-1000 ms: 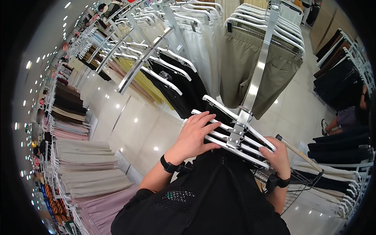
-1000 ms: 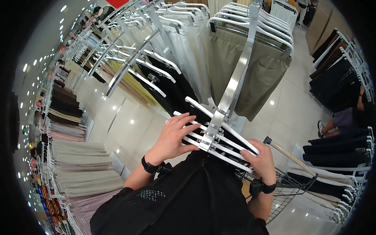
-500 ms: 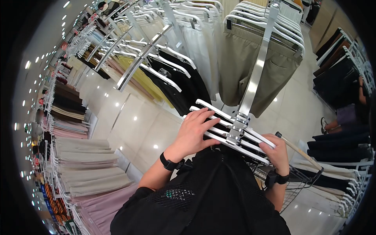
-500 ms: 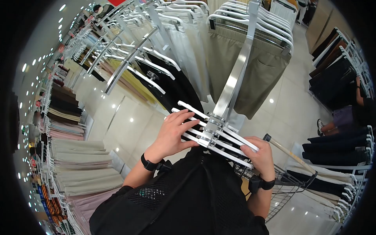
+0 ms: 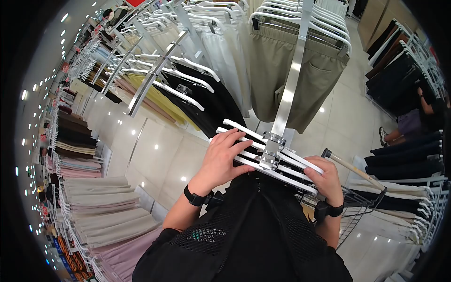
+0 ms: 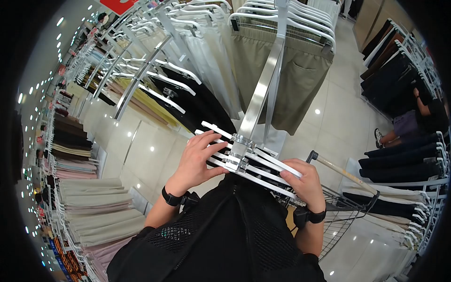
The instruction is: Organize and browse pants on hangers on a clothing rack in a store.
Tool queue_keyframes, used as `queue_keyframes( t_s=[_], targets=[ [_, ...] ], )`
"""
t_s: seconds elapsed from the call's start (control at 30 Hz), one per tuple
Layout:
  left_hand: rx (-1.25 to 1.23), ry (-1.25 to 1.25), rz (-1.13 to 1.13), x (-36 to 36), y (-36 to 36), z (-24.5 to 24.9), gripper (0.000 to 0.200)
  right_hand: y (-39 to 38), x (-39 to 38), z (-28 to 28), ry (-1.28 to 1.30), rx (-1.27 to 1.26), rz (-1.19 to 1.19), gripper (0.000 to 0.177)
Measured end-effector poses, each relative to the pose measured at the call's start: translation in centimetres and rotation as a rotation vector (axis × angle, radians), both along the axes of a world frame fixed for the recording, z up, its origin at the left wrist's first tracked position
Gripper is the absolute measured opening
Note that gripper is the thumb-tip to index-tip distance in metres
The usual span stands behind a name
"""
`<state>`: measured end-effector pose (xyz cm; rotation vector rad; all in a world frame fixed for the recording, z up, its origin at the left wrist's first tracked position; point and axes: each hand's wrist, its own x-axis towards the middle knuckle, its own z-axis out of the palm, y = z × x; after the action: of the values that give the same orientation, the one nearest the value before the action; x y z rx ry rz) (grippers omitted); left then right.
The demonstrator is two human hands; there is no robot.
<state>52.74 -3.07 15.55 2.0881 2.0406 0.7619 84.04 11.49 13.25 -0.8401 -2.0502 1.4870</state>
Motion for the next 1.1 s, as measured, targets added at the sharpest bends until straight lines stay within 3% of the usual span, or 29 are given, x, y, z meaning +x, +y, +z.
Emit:
queue_keyframes(
  t_s=[0.2,0.43,0.67,0.83,1.1],
  targets=[
    [0.009,0.011,0.006,0.0,-0.3,0.0,0.068,0.5,0.8,-1.0,0.019,-0.083,0.082,0.034],
    [0.014,-0.012,0.005,0.0,-0.9,0.0,0.063,1.9,1.9,-1.9,0.117,-0.314,0.032,0.032],
    [0.014,-0.049,-0.018,-0.3,-1.5,0.0,0.056,3.9,1.9,-2.1,0.155,-0.324,0.089,0.032],
    [0.014,-0.069,0.007,-1.0,-2.7,0.0,0.053,7.8,1.0,-2.0,0.106,-0.201,0.099,0.028],
    [-0.039,-0.182,0.102,-2.1,-4.7,-0.1,0.047,15.5,-1.6,-3.7,0.067,-0.037,-0.119,0.029]
  ],
)
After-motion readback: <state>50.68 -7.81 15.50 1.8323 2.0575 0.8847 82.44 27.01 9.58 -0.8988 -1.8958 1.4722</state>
